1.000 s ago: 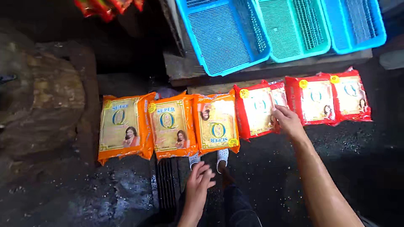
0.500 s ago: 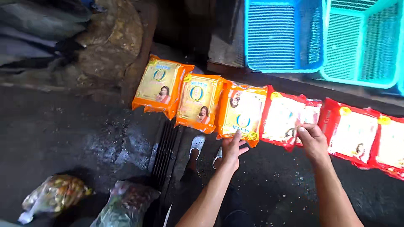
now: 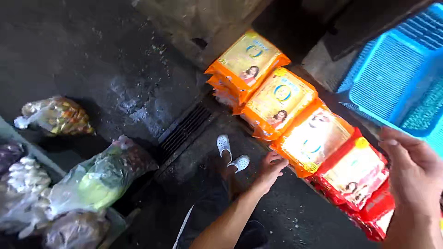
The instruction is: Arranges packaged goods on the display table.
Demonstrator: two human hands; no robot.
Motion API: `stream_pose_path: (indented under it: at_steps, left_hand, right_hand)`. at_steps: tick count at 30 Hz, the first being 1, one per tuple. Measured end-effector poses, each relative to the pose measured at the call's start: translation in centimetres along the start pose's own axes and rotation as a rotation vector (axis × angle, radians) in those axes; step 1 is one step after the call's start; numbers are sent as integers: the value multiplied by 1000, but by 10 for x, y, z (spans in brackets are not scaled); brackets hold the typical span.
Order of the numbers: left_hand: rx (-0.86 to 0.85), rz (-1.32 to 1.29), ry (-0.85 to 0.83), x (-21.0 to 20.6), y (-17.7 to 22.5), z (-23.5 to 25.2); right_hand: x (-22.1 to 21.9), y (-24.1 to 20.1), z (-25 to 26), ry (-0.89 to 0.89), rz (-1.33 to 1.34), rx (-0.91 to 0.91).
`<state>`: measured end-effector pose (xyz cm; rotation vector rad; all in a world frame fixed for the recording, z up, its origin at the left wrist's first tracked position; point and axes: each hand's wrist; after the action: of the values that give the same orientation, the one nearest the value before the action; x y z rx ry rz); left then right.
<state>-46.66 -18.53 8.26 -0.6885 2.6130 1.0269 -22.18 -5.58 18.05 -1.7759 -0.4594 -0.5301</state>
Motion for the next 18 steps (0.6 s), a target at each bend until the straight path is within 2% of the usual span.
stream_pose_path:
  at_steps: [5,7,10,12,18]
  left_hand:
    - [-248,98,350,21,10,7]
    - [-352,73,400,24,27,13]
    - [-430,35,358,17,50,29]
    - [-416,12,368,9,58,39]
    - [-388,27,349,1,57,40]
  right_hand:
    - [-90,-66,98,-301,-200,112]
    - [-121,-83,126,-397,-314,55]
    - [-157,-82,155,-526,-423,-159]
    - [-170,-74,163,-532,-474,-269]
    - [-155,-75,160,-540,-485,-214]
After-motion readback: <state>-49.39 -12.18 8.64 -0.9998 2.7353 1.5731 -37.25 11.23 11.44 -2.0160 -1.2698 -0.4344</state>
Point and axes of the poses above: each hand's wrist, its own z-axis towards the middle knuckle, its own x-axis out of the back of the hand, y = z × x, and after that the axes turned 10 degrees about -x, right-handed
